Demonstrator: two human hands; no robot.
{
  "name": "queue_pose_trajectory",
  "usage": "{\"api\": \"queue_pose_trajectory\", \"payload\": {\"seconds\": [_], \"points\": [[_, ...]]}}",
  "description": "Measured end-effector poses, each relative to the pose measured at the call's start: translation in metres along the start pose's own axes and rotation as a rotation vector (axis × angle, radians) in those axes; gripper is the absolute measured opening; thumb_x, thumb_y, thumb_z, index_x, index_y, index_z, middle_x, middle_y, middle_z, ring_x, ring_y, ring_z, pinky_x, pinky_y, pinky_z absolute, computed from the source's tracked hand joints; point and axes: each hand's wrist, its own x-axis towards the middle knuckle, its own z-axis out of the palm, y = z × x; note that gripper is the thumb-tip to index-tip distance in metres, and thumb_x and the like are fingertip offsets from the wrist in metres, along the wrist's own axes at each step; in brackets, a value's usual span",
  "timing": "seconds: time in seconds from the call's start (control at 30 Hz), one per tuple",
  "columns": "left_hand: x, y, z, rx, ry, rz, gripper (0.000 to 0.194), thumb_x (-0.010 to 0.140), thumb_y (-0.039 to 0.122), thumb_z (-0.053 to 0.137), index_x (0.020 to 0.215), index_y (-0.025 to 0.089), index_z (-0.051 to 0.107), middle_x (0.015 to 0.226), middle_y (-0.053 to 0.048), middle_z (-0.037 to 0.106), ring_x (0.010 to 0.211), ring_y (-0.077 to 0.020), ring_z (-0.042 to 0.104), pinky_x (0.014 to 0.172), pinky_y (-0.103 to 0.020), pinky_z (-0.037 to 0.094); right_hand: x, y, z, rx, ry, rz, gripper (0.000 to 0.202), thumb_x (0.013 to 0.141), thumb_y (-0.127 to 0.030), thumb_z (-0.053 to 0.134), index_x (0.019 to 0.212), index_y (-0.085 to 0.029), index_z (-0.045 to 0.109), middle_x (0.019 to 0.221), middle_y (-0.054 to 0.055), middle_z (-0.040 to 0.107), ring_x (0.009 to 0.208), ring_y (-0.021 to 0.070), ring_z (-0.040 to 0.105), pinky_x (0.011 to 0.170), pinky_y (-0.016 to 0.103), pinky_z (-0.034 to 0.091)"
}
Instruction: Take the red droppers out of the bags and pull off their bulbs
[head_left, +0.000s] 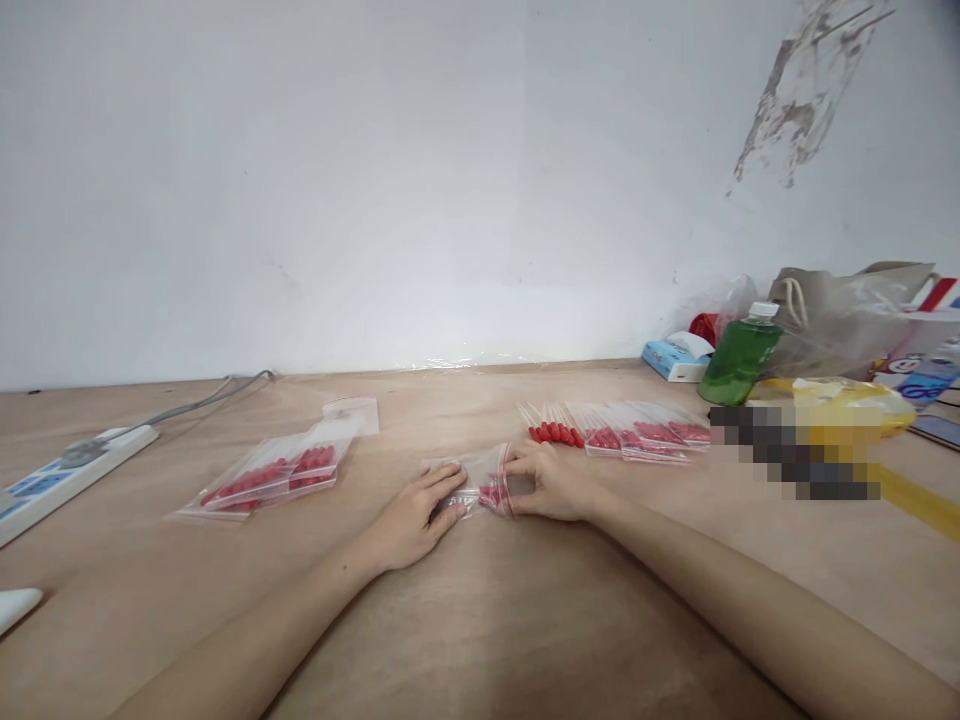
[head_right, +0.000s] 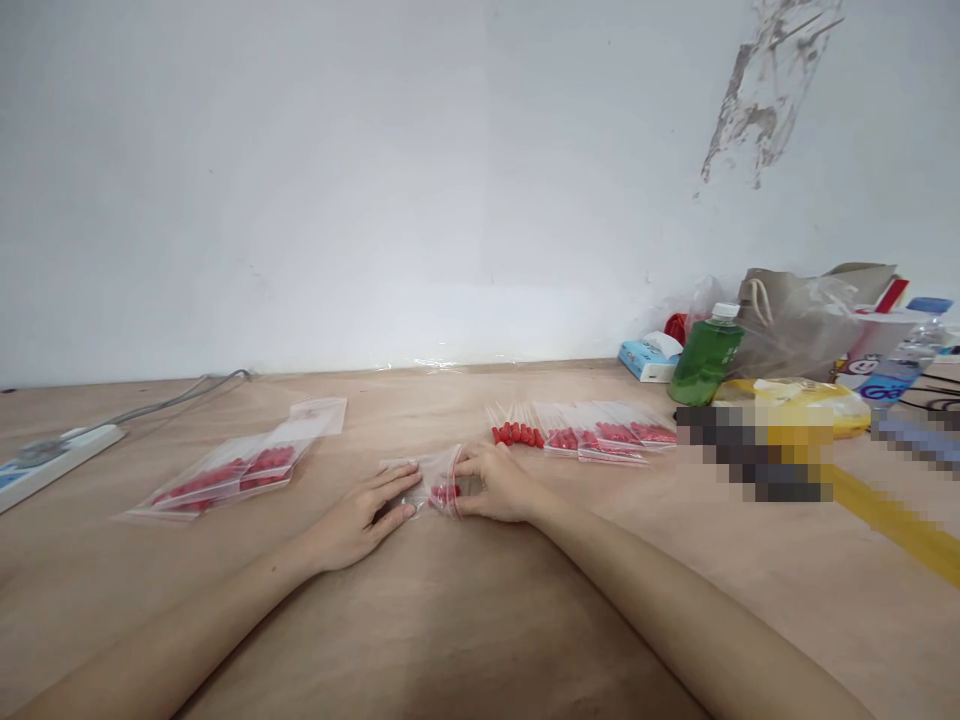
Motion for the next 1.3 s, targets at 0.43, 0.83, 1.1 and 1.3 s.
{"api": "queue_pose_trajectory", "payload": {"seconds": [0.43, 0.83, 1.1, 1.3], "points": [[-0.006, -0.003, -0.009, -0.077, -0.044, 0.045, 0.053, 0.087, 0.038, 0.039, 0.136, 0.023, 0.023, 0.138, -0.006, 0.033, 0.127, -0.0214, 0.030, 0.104, -0.041, 0.027, 0.001, -0.014, -0.003, 0.109, -0.149, 0.212, 0.015, 0.063, -0.024, 0.065, 0.074, -0.018, 0.056, 0.067, -0.002, 0.055, 0.056, 0.0094, 0.045, 0.049, 0.020, 0.033], [-0.008, -0.001, -0.013, -0.036, -0.108, 0.065, 0.048, 0.090, 0.034, 0.032, 0.136, 0.028, 0.022, 0.142, -0.003, 0.025, 0.130, -0.0226, 0.022, 0.105, -0.043, 0.025, 0.004, 0.009, -0.004, 0.895, -0.074, 0.544, 0.029, 0.059, -0.028, 0.072, 0.078, -0.015, 0.055, 0.060, -0.003, 0.060, 0.050, 0.0067, 0.053, 0.047, 0.018, 0.040], [-0.010, -0.001, -0.014, 0.050, -0.114, 0.109, 0.040, 0.090, 0.032, 0.030, 0.130, 0.030, 0.037, 0.142, -0.003, 0.026, 0.130, -0.0249, 0.020, 0.105, -0.047, 0.021, 0.001, 0.022, -0.046, 1.034, 0.053, 0.671, 0.015, 0.062, -0.010, 0.068, 0.072, -0.013, 0.058, 0.073, 0.003, 0.065, 0.065, 0.0094, 0.061, 0.057, 0.018, 0.050], [-0.009, 0.007, -0.004, 0.174, 0.095, 0.151, 0.045, 0.087, 0.039, 0.038, 0.128, 0.022, 0.040, 0.133, -0.007, 0.041, 0.126, -0.0251, 0.029, 0.106, -0.048, 0.018, -0.020, 0.048, -0.101, 1.005, 0.179, 0.631, 0.019, 0.063, -0.016, 0.069, 0.080, -0.015, 0.061, 0.073, 0.004, 0.065, 0.064, 0.0099, 0.061, 0.057, 0.019, 0.050]]}}
